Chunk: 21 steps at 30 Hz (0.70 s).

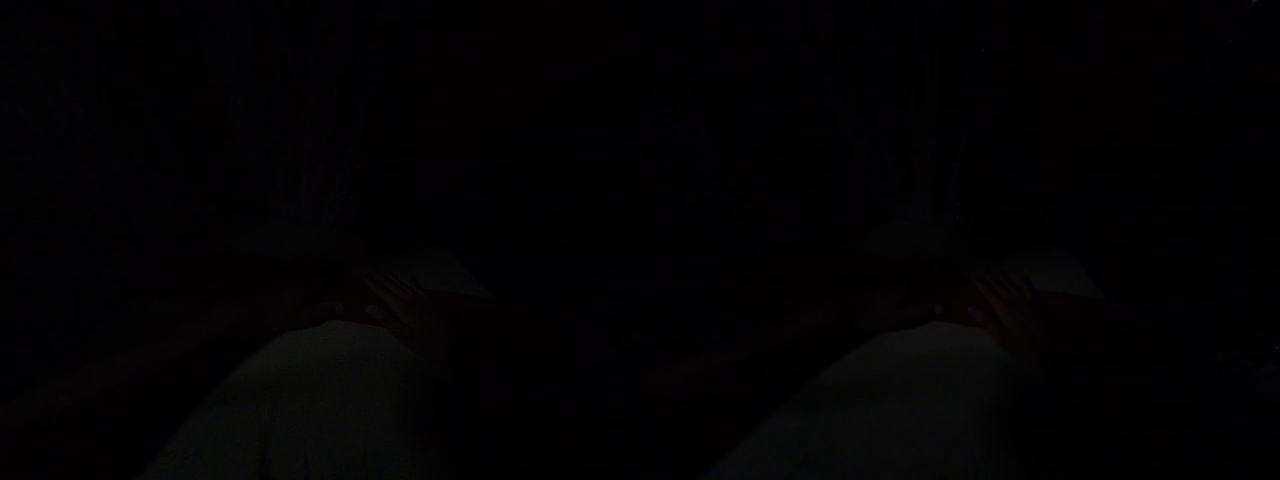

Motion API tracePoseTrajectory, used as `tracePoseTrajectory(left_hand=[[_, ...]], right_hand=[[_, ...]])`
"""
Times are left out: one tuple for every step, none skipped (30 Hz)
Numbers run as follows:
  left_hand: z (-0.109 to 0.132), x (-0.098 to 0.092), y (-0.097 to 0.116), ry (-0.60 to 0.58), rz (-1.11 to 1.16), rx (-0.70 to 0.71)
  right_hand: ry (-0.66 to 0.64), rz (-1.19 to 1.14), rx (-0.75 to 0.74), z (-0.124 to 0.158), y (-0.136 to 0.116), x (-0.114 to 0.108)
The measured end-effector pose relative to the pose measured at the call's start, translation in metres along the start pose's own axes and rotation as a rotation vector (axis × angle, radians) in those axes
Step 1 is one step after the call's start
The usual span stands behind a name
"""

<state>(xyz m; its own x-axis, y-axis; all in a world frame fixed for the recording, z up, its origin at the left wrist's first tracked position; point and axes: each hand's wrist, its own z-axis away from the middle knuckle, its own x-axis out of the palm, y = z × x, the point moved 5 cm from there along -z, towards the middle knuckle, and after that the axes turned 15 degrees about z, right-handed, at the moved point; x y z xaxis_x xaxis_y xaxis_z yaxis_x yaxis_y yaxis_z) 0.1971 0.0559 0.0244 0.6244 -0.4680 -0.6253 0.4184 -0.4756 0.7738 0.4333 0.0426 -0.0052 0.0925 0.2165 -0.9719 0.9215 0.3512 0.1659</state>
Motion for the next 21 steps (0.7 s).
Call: tracePoseTrajectory(left_hand=[[0.0003,0.0003,0.0006,0.005,-0.006,0.013],[0.0002,0.0003,0.0016,0.005,-0.017,0.028],[-0.0001,-0.0001,0.0029,0.004,-0.026,0.042],[-0.0006,-0.001,0.0043,0.005,-0.035,0.054],[-0.0013,-0.0019,0.0057,0.006,-0.044,0.066],[-0.0019,-0.0027,0.007,0.006,-0.051,0.075],[-0.0026,-0.0033,0.0081,0.005,-0.059,0.083],[-0.0031,-0.0035,0.0088,0.003,-0.065,0.09],[-0.0036,-0.0035,0.0093,0.0,-0.072,0.095],[-0.004,-0.0033,0.0095,-0.003,-0.078,0.1],[-0.0043,-0.0032,0.0095,-0.006,-0.084,0.103],[-0.0045,-0.0031,0.0093,-0.009,-0.09,0.105],[-0.0045,-0.003,0.0091,-0.012,-0.096,0.106],[-0.0045,-0.0032,0.0089,-0.013,-0.101,0.106],[-0.0044,-0.0035,0.0086,-0.014,-0.106,0.105],[-0.0042,-0.0038,0.0085,-0.012,-0.11,0.103],[-0.004,-0.004,0.0084,-0.009,-0.114,0.101],[-0.0039,-0.004,0.0083,-0.004,-0.116,0.098],[-0.0038,-0.0037,0.0083,0.002,-0.116,0.095],[-0.0039,-0.0032,0.0081,0.01,-0.115,0.092],[-0.0042,-0.0025,0.0078,0.02,-0.114,0.087]], right_hand=[[0.018,-0.001,-0.004,0.0001,-0.0001,-0.001],[0.043,-0.007,-0.008,0.0003,-0.0001,-0.0024],[0.068,-0.013,-0.011,0.0006,-0.0001,-0.0038],[0.081,-0.016,-0.016,0.001,-0.0003,-0.0046],[0.08,-0.017,-0.027,0.0014,-0.0008,-0.0045],[0.071,-0.017,-0.039,0.0017,-0.0012,-0.0038],[0.065,-0.019,-0.044,0.0018,-0.0012,-0.0031],[0.069,-0.022,-0.041,0.0019,-0.0006,-0.0029],[0.081,-0.028,-0.032,0.0018,0.0005,-0.0029],[0.093,-0.032,-0.019,0.0016,0.002,-0.0028],[0.097,-0.033,-0.012,0.0012,0.0032,-0.0023],[0.092,-0.032,-0.01,0.0008,0.0041,-0.0014],[0.081,-0.029,-0.017,0.0003,0.0044,-0.0004],[0.073,-0.028,-0.024,0.0,0.0043,0.0002],[0.071,-0.028,-0.025,-0.0003,0.0042,0.0],[0.079,-0.03,-0.018,-0.0003,0.0041,-0.0012],[0.089,-0.034,-0.003,-0.0002,0.0039,-0.0028],[0.094,-0.035,0.009,-0.0001,0.0033,-0.0045],[0.085,-0.033,0.008,0.0002,0.0019,-0.0057],[0.07,-0.027,0.001,0.0004,0.0002,-0.0066],[0.05,-0.022,-0.012,0.0007,-0.0016,-0.007]])
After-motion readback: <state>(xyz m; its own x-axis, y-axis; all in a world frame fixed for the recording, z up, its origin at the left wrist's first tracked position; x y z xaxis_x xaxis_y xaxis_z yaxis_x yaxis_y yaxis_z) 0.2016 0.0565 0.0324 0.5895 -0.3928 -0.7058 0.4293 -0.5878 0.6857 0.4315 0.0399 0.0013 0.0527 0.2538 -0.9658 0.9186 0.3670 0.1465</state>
